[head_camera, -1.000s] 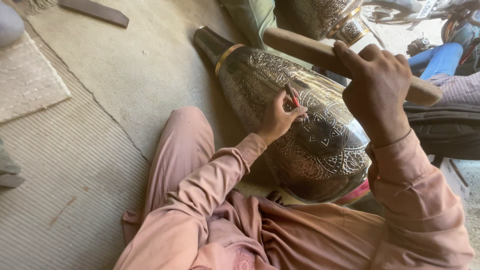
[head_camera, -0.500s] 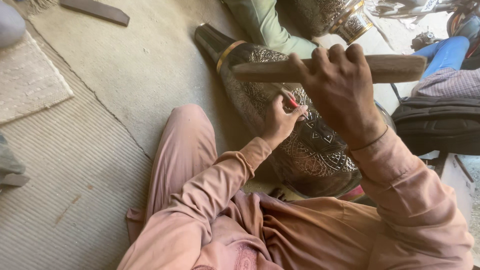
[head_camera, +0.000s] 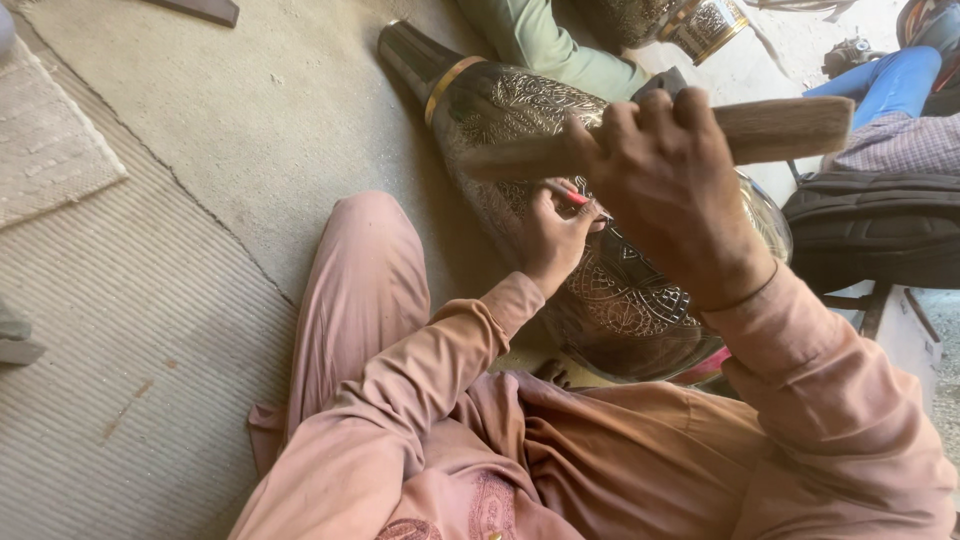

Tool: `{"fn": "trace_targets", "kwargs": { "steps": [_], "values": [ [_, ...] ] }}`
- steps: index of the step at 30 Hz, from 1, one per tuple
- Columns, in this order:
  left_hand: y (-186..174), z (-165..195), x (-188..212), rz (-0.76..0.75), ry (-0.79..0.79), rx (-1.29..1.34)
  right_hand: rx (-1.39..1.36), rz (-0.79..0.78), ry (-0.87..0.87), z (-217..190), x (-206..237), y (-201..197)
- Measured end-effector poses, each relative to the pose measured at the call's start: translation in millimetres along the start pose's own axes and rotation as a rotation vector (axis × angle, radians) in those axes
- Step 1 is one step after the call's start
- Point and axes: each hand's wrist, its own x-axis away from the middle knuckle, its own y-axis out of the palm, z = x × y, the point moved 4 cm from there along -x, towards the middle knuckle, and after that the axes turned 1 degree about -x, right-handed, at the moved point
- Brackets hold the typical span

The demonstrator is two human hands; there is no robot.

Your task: The person sits on the floor and uses a hammer and chisel to engrave intricate patterns onto a large metal vase. They repeatedly strike the chisel with the hammer to create detailed designs on the vase's surface.

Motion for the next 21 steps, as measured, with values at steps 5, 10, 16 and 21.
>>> {"fn": "trace_targets", "kwargs": {
  "steps": [5,10,16,21],
  "values": [
    [-4,11,21,0.158,0.060,-0.441,0.039,0.179,-0.103,-10,8,-18],
    [2,29,33,0.137,0.274,-0.354,0.189,0.206,-0.187,-10,14,-33],
    [3,33,30,0.110,0.213,-0.363,0.254,0.045,-0.230,-12,18,-29],
    [2,29,23,0.141,0.138,-0.455,0.129,0.060,-0.181,-9,16,-22]
  ]
}}
